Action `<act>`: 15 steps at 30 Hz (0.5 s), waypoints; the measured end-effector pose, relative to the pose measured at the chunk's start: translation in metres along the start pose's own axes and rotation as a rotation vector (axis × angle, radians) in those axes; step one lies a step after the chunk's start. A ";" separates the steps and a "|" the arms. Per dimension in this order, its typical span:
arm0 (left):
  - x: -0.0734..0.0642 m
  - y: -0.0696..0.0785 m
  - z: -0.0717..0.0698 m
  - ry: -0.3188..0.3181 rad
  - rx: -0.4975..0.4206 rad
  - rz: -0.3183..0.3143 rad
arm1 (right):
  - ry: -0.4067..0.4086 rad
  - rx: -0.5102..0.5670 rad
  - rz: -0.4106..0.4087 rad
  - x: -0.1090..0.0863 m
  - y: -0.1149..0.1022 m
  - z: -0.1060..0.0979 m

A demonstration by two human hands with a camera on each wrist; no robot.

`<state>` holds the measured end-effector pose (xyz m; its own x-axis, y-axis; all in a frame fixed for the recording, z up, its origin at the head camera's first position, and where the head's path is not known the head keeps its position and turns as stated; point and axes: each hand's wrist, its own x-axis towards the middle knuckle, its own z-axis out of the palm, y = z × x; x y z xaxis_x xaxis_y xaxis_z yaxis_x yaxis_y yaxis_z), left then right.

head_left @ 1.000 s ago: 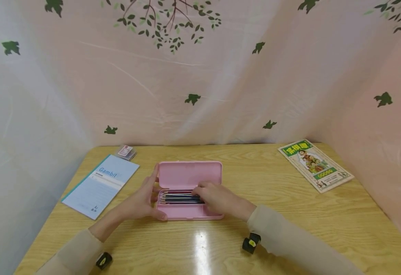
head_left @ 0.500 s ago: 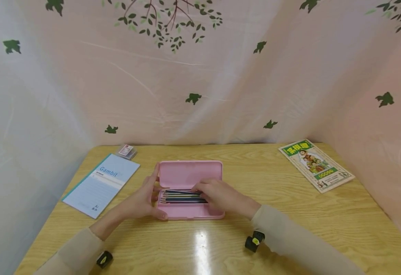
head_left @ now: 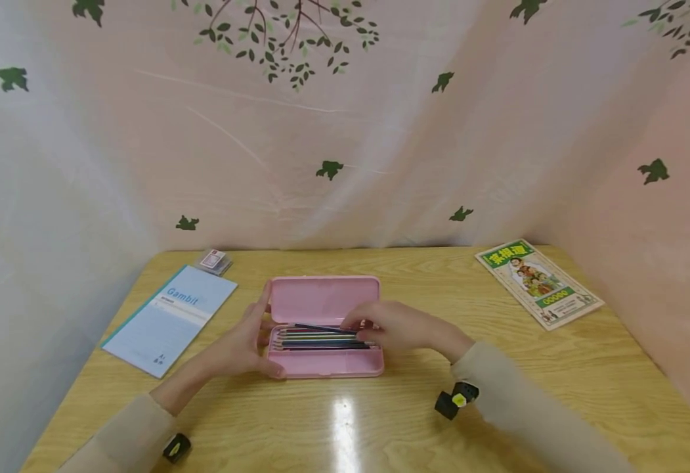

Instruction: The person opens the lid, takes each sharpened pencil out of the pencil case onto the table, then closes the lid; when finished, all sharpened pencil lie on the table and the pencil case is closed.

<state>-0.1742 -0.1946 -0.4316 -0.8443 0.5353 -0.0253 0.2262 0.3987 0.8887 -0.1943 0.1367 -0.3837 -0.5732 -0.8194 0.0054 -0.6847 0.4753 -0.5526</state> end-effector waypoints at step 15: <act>-0.001 -0.002 0.000 0.003 -0.015 0.018 | 0.108 0.204 0.042 -0.050 0.035 -0.045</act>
<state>-0.1740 -0.1955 -0.4336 -0.8415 0.5401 -0.0080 0.2340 0.3778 0.8959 -0.2097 0.2085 -0.3656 -0.6517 -0.7559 0.0622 -0.5602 0.4244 -0.7114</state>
